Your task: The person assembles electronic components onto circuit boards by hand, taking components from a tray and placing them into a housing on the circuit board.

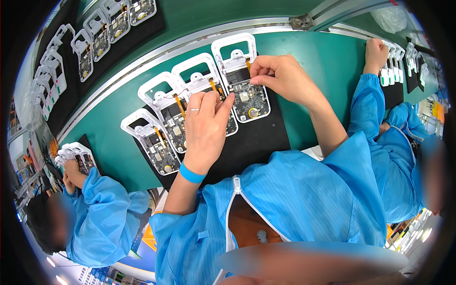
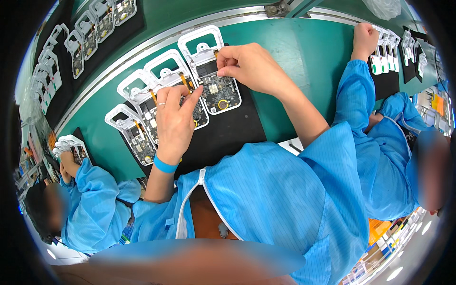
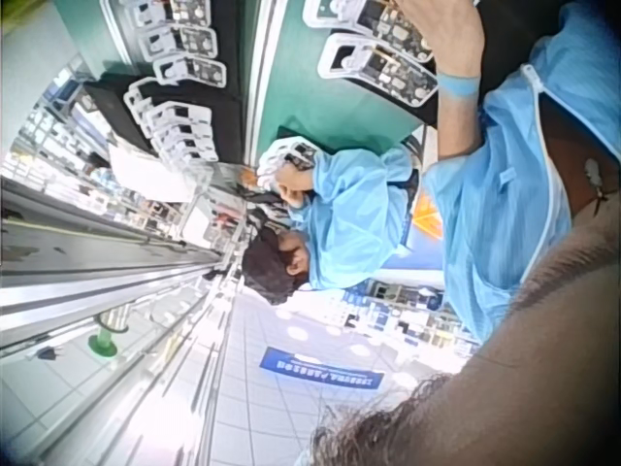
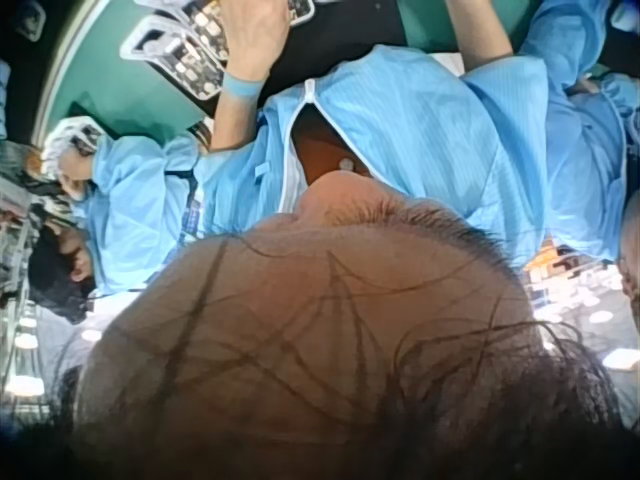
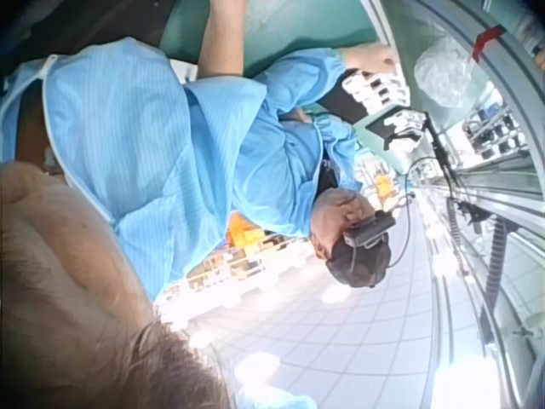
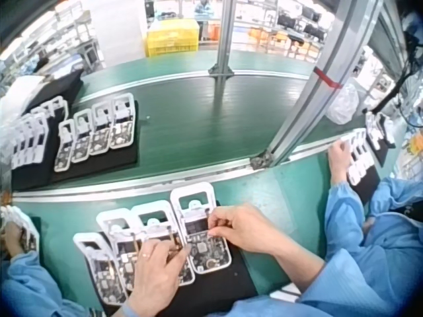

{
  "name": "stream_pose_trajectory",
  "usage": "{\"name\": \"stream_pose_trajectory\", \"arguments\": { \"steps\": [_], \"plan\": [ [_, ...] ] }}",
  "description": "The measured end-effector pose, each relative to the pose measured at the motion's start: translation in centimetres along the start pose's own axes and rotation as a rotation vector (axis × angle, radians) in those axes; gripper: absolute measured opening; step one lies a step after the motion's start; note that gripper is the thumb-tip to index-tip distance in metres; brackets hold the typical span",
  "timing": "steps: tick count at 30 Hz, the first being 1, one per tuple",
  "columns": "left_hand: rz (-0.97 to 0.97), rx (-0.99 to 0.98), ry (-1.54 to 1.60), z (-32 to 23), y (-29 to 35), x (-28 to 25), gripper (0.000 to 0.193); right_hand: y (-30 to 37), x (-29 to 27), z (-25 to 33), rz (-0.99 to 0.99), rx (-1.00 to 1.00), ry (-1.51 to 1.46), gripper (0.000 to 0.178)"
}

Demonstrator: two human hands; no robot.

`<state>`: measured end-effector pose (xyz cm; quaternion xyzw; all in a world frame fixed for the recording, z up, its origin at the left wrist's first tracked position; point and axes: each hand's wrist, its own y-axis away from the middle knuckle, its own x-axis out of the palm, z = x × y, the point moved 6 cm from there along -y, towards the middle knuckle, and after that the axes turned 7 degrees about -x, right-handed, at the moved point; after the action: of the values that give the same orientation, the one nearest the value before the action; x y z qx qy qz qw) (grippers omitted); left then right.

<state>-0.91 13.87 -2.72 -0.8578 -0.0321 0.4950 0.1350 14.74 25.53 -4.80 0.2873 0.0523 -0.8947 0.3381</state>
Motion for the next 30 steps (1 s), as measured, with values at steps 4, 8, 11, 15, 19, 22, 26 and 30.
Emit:
{"name": "stream_pose_trajectory", "arguments": {
  "steps": [4, 8, 11, 15, 19, 22, 26, 30],
  "plan": [
    [0.005, 0.018, -0.046, 0.2, -0.2, 0.2, 0.039, -0.1, 0.1, 0.1, -0.007, 0.001, -0.01, 0.008],
    [0.003, 0.038, -0.07, 0.3, -0.2, 0.5, 0.035, -0.2, 0.2, 0.1, 0.0, -0.002, 0.02, 0.008],
    [0.011, 0.038, -0.071, 0.5, -0.2, 0.6, 0.035, -0.3, 0.4, 0.1, 0.006, 0.001, 0.033, 0.009],
    [0.01, 0.036, -0.067, 0.6, 0.0, 0.7, 0.036, -0.4, 0.6, 0.0, 0.013, -0.005, 0.05, 0.009],
    [0.016, 0.014, -0.056, 0.8, 0.0, 0.8, 0.042, -0.3, 0.4, 0.2, 0.002, -0.052, 0.091, 0.01],
    [0.011, 0.022, -0.087, 0.7, 0.0, 0.9, 0.035, -0.3, 0.3, 0.3, 0.001, -0.058, 0.096, 0.01],
    [0.002, -0.016, -0.133, 0.7, 0.3, 1.3, 0.034, -0.2, 0.3, 0.6, 0.001, -0.113, 0.132, 0.009],
    [0.006, -0.038, -0.137, 0.7, 0.3, 1.3, 0.034, -0.8, 0.0, 0.3, 0.044, -0.22, 0.171, 0.009]
  ]
}}
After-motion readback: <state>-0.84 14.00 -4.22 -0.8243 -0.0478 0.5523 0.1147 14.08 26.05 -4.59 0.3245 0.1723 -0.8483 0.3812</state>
